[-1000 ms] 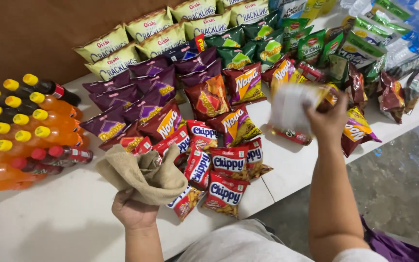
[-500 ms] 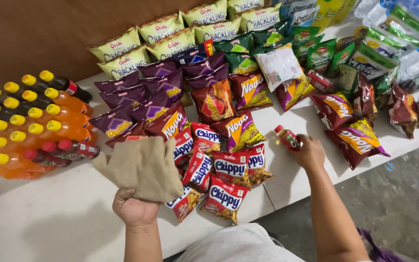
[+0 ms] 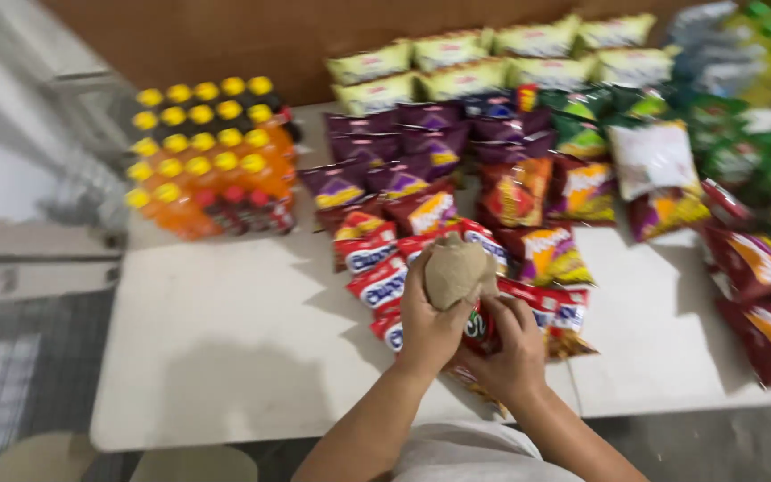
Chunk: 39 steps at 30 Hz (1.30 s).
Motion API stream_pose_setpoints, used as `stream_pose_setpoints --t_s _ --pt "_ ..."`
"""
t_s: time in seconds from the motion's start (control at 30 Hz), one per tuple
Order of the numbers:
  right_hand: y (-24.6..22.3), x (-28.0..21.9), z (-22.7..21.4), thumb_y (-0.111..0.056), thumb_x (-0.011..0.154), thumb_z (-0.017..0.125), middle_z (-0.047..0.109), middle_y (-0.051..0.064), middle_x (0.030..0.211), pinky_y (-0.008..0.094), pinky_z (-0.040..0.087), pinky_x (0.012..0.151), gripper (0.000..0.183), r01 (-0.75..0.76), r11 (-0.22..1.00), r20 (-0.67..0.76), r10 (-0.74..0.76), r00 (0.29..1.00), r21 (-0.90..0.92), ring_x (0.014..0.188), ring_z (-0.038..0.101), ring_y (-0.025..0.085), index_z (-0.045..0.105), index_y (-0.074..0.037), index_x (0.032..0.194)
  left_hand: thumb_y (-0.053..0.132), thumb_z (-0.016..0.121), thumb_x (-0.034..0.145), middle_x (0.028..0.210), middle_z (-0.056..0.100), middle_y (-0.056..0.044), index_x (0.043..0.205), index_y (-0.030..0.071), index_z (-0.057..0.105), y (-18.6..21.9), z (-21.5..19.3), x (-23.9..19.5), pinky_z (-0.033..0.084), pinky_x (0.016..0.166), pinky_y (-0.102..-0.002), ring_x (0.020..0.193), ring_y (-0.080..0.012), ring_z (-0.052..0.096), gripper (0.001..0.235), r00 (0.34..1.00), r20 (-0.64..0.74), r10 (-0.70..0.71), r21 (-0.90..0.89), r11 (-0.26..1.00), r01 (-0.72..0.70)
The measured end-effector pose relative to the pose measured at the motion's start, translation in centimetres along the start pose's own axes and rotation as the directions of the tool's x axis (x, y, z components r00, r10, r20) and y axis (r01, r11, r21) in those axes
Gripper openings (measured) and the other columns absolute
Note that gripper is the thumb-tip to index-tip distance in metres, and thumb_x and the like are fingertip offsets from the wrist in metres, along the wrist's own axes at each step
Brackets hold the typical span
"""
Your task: Wiping bottles of orange juice and coffee drinks with a cloth and organizing them on a table alongside various snack bags.
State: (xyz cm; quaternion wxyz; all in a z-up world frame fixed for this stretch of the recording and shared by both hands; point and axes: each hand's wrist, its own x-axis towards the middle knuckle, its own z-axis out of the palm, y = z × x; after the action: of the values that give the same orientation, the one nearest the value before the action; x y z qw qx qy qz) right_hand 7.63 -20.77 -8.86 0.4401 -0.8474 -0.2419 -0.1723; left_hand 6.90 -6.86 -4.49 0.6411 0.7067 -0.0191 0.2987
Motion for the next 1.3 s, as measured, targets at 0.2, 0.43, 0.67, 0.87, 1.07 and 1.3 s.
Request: stream_pose_setpoints --t_s 0.2,0.43,0.67,0.87,1.07,1.3 --pt "-4.0 -0.1 4.2 -0.018 0.056 0.092 0.066 0.008 0.099 0.031 0.057 0.067 0.069 -0.013 0.992 0.267 -0.020 0.963 0.122 0.077 0.066 0.020 0.068 -0.004 0.119 0.010 0.082 0.080 0.096 0.080 -0.009 0.111 0.001 0.074 -2.3 -7.9 -1.1 0.061 0.071 -0.027 0.082 -0.0163 0.076 0.033 0.888 -0.275 -0.369 -0.078 0.929 0.362" --pt "-3.2 0.0 11.5 -0.001 0.075 0.070 0.066 0.016 0.119 0.037 0.048 0.101 0.058 -0.382 0.664 0.375 0.162 0.913 0.643 0.109 0.061 0.025 0.053 0.000 0.131 0.061 0.035 0.106 0.163 0.033 -0.019 0.152 0.000 0.039 2.9 -11.3 -2.1 0.025 0.127 -0.044 0.153 -0.0325 0.030 0.077 0.989 -0.140 -0.037 -0.099 0.995 0.023" --pt "-7.8 3.0 19.3 0.005 0.084 0.052 0.048 0.017 0.130 0.040 0.041 0.107 0.058 0.057 0.838 -0.058 -0.031 0.998 0.543 0.113 0.049 0.026 0.036 -0.002 0.139 0.038 0.026 0.107 0.162 0.037 -0.022 0.154 -0.006 0.030 -10.8 -13.7 -8.0 0.030 0.119 -0.036 0.148 -0.0299 0.038 0.065 0.902 -0.228 -0.366 -0.286 0.911 0.297" --pt "-13.2 0.3 25.6 -0.022 0.068 0.097 0.062 0.019 0.115 0.044 0.062 0.081 0.080 -0.080 0.912 0.260 -0.030 0.965 0.403 0.106 0.067 0.036 0.058 -0.004 0.136 0.030 0.063 0.101 0.116 0.075 -0.025 0.132 -0.002 0.068 -6.0 -22.2 -3.6 0.056 0.094 -0.044 0.104 -0.0350 0.073 0.045 0.243 -0.447 -0.861 -0.842 0.497 0.209" --pt "-13.4 1.2 32.0 -0.033 0.062 0.102 0.068 0.012 0.103 0.038 0.064 0.077 0.079 -0.100 0.938 0.426 -0.055 0.903 0.332 0.094 0.073 0.031 0.064 -0.004 0.125 0.028 0.080 0.088 0.094 0.078 -0.022 0.106 0.000 0.077 -12.9 -29.2 -5.6 0.059 0.078 -0.040 0.088 -0.0281 0.073 0.033 0.186 -0.632 -0.752 -0.575 0.616 0.539" --pt "-11.7 4.4 40.5 -0.016 0.058 0.103 0.068 0.026 0.111 0.052 0.063 0.084 0.080 -0.406 0.851 0.579 0.155 0.800 0.334 0.103 0.070 0.047 0.063 0.005 0.124 0.079 0.032 0.097 0.088 0.076 -0.017 0.085 0.009 0.077 -18.8 -42.6 -8.4 0.055 0.079 -0.049 0.096 -0.0373 0.073 0.084 0.501 -0.606 -0.618 0.238 0.459 0.856"
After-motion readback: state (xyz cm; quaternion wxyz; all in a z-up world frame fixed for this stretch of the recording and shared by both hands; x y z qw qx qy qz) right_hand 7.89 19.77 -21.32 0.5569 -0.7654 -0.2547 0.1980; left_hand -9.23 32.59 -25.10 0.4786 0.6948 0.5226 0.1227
